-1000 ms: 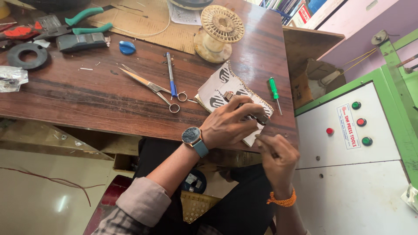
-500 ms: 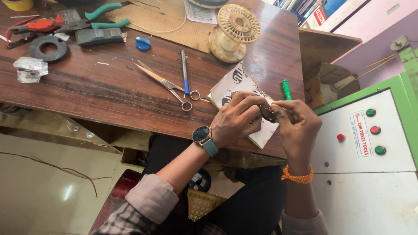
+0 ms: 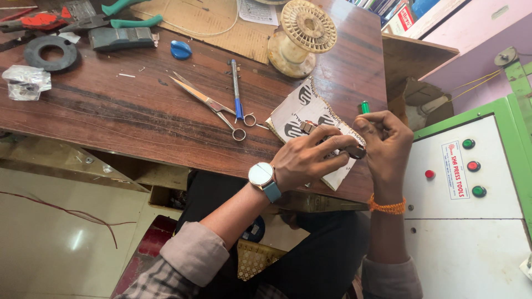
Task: The person sits at a workbench and works on a small electric motor armature, holding it in one hand while fitting and pressing components onto it with the other hand over a printed paper on the bench. They repeatedly turn the component and press parts into place by hand throughout the episode.
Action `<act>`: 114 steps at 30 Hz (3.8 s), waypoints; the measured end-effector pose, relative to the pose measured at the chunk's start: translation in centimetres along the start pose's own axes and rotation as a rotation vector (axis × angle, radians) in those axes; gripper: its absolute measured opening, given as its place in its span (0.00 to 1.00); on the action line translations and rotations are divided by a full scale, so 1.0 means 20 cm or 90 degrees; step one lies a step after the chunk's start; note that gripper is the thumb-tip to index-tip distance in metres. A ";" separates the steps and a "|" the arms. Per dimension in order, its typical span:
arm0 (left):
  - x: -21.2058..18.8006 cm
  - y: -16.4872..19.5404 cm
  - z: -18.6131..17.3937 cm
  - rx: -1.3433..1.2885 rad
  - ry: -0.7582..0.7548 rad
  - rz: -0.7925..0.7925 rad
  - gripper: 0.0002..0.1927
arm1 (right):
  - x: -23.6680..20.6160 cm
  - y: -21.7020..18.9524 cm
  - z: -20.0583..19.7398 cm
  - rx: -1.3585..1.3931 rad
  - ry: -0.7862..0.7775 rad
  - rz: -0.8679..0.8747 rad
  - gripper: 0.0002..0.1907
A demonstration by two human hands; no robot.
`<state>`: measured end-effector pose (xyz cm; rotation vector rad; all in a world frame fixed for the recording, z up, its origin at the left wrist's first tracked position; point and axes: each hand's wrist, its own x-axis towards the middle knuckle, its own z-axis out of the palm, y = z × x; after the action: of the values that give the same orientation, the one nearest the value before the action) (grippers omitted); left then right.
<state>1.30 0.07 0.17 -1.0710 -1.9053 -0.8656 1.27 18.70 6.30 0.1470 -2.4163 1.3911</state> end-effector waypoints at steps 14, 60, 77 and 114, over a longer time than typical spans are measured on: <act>0.04 0.05 0.00 0.033 -0.027 -0.168 0.20 | 0.03 0.02 -0.06 -0.127 -0.082 0.047 0.05; -0.03 0.12 -0.01 0.113 -0.096 -0.091 0.32 | -0.48 0.05 0.07 0.001 -0.010 -0.045 0.11; -0.09 0.22 -0.07 0.050 -0.019 -0.177 0.17 | -0.48 0.01 0.05 -0.025 -0.078 -0.010 0.12; 0.02 0.22 0.02 -0.084 0.252 -0.379 0.10 | -0.14 -0.15 0.05 0.048 0.033 0.033 0.06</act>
<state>4.90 2.38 1.09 -0.3433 -1.8514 -1.4292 4.49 16.17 7.32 0.0670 -2.3431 1.4901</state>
